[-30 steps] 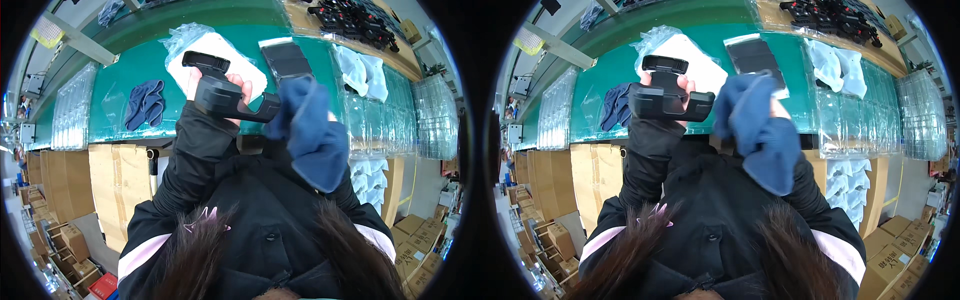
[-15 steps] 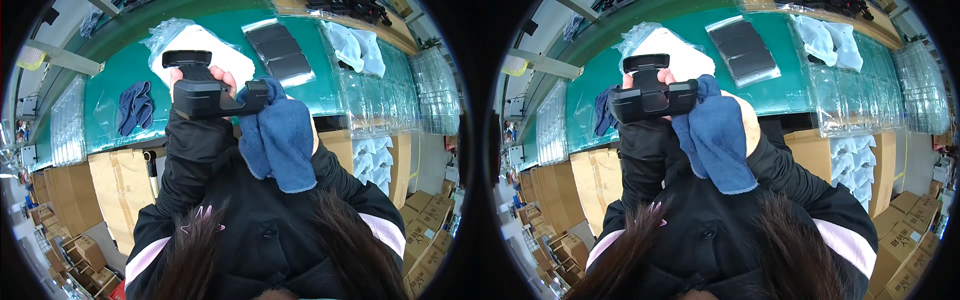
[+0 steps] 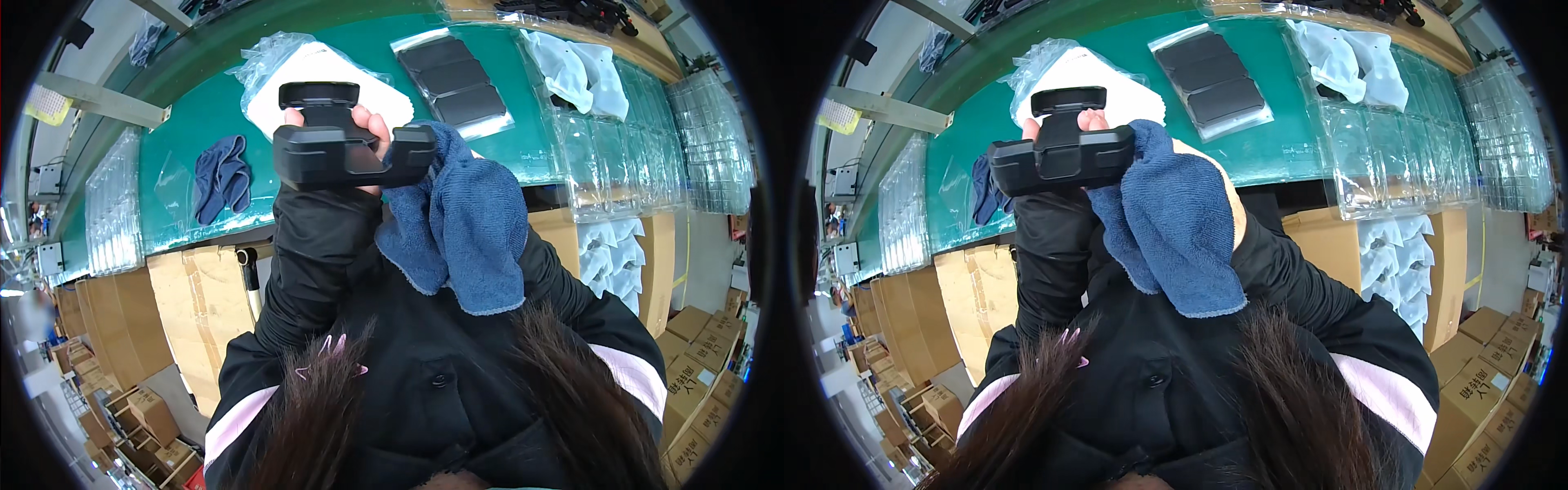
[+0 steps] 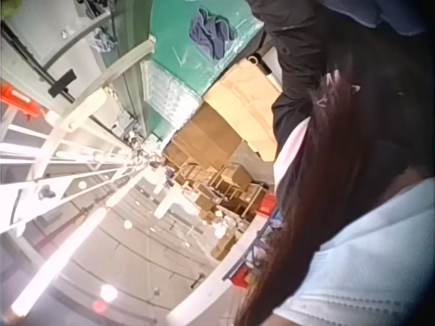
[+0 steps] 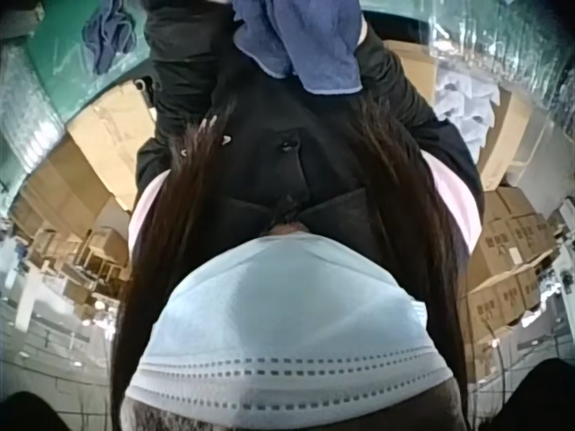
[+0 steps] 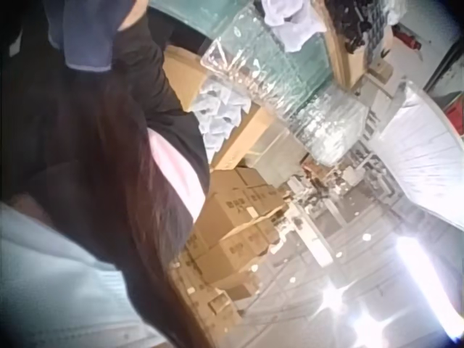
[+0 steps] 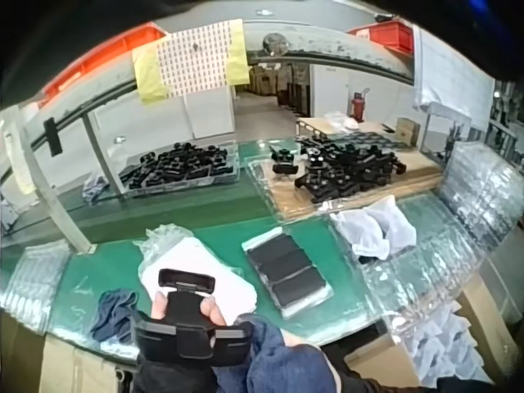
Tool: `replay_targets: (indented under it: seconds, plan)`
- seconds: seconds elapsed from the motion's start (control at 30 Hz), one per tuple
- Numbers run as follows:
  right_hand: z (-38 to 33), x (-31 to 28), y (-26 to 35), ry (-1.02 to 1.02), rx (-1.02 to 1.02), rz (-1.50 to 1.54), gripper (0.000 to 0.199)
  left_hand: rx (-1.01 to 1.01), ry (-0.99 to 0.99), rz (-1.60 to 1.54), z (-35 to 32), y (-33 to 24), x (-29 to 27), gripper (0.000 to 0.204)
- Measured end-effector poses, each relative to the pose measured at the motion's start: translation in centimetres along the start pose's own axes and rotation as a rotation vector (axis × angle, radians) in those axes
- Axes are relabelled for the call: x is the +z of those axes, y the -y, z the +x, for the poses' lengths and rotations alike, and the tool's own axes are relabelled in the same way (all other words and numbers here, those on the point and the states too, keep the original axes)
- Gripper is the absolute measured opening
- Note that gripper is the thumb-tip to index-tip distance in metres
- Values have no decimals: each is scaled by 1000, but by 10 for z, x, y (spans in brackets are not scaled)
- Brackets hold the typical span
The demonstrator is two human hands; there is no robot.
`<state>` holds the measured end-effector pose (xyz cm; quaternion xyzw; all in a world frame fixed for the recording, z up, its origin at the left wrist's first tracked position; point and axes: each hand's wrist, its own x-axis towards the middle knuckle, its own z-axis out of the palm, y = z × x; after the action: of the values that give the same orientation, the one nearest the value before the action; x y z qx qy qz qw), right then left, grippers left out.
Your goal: Inspecting, cleaning with a cloth, and packaging electronic handheld devices into plastic bags on an assembly line.
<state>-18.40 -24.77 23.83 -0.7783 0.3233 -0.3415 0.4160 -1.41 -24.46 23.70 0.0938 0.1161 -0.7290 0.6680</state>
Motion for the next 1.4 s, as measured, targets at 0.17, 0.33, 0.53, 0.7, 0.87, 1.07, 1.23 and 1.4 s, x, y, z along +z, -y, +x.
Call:
replay_targets:
  seconds: [0.17, 0.33, 0.53, 0.7, 0.87, 1.07, 1.23, 1.4]
  plan:
    - [-3, -1, -14, 9, -46, 239, 29, 104, 364, 121, -1, -6, -2, 64]
    - [8, -29, 43, 241, -128, -357, 40, 160, 323, 92, -6, -5, -1, 65]
    - [-1, 1, 44, -154, -30, -299, 32, -96, 336, 45, 2, -15, -23, 77]
    - [-2, -3, 31, -63, 27, 64, 32, -148, 463, 190, 13, -19, -32, 87]
    - [-5, -11, 20, 206, 326, 1067, 32, -37, 270, 238, 3, -14, -30, 85]
    - [-17, -9, 16, 315, 329, 1633, 32, -347, 298, -57, -16, 0, 1, 87]
    - [-33, -14, -20, 359, 520, 1284, 26, -105, 387, 380, -43, 5, 3, 89]
    - [-25, -18, -20, 84, 285, 896, 26, 610, 302, 1526, -50, -21, -13, 80]
